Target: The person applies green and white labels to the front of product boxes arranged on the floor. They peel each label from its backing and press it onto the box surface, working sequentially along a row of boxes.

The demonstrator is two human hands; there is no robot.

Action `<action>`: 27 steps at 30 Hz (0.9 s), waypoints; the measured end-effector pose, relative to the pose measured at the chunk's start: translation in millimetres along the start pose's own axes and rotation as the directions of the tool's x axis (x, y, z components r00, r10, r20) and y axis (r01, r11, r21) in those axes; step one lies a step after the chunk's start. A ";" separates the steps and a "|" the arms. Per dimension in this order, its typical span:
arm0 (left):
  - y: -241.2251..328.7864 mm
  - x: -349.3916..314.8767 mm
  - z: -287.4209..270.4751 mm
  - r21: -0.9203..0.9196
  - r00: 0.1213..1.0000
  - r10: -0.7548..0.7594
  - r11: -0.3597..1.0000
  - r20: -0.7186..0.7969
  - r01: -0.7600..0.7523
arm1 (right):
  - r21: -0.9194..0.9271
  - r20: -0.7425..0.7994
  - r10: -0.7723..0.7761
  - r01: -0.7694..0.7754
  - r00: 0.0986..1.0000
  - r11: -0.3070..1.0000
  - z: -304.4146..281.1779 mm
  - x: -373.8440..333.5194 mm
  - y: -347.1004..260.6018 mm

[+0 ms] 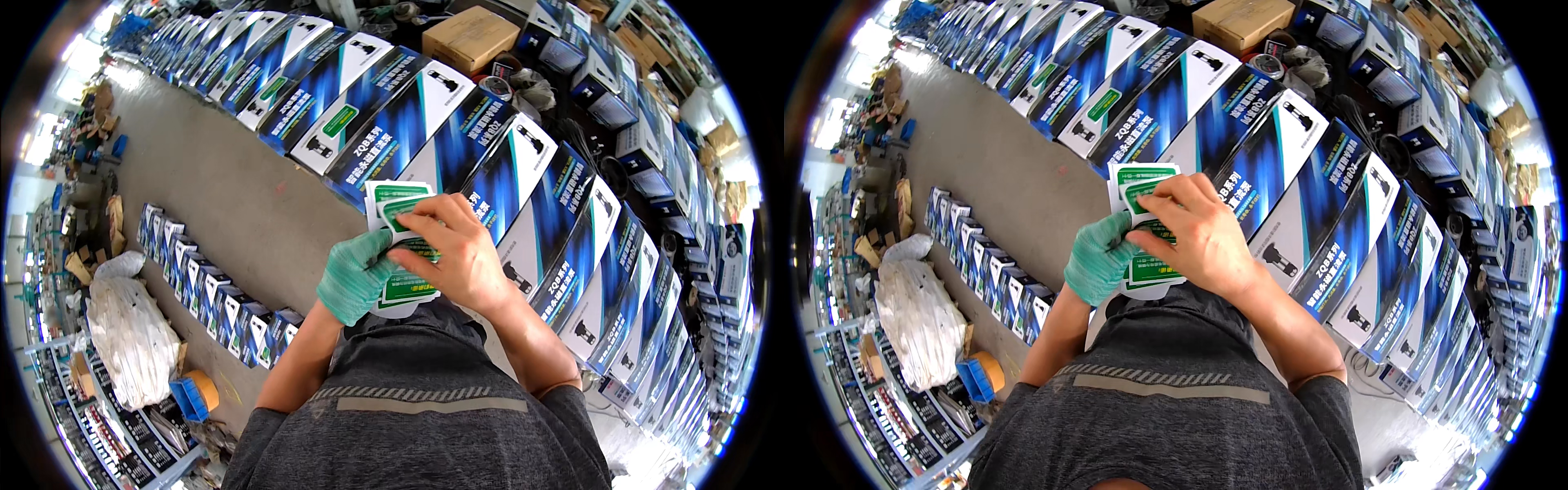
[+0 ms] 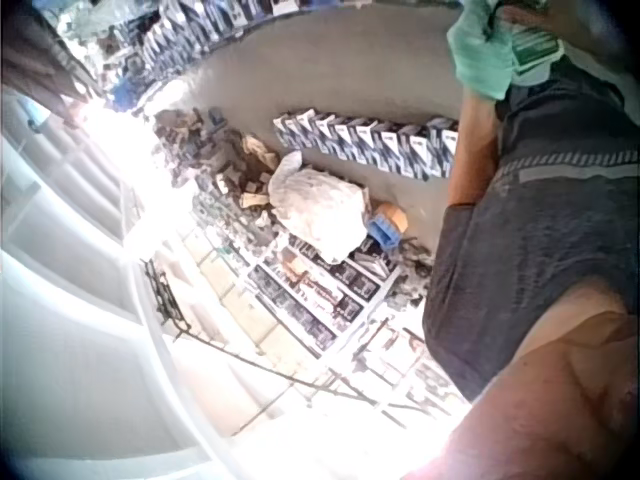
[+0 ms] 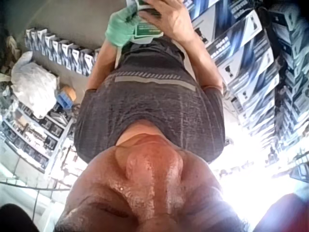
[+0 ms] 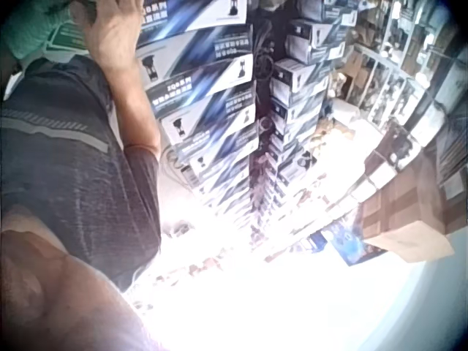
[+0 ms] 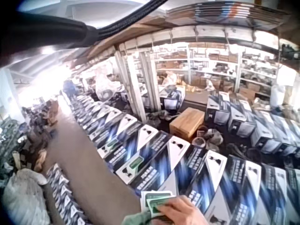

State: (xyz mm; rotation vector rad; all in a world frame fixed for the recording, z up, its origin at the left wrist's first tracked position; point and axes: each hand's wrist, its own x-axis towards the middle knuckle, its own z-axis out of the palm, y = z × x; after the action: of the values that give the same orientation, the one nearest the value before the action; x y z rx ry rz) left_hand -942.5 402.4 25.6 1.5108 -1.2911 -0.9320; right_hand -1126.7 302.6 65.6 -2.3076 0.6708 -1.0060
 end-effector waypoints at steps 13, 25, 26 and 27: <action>-1.4 15.9 -52.1 0.312 0.990 -0.129 0.944 0.051 0.107 | -0.041 0.021 0.017 -0.016 1.000 0.999 28.1 14.7 -0.8; -42.7 -2.6 -84.7 0.050 0.985 -0.161 0.985 -0.066 0.164 | -0.758 0.278 0.487 -0.122 0.828 0.640 -29.3 4.3 206.1; -34.8 -0.8 -80.0 -0.018 0.985 -0.161 0.987 -0.069 0.160 | -0.637 0.270 0.561 -0.292 0.783 0.714 -40.8 21.2 207.3; -35.0 -1.4 -78.2 -0.016 0.984 -0.163 0.987 -0.065 0.163 | -0.624 0.272 0.727 -0.459 0.631 0.632 -48.2 46.8 206.5</action>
State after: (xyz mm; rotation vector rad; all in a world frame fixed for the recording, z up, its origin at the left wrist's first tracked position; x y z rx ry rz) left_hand -858.8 417.8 15.5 1.6442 -1.1260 -0.9823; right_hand -1182.5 108.6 -14.5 -2.2878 1.4940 0.1508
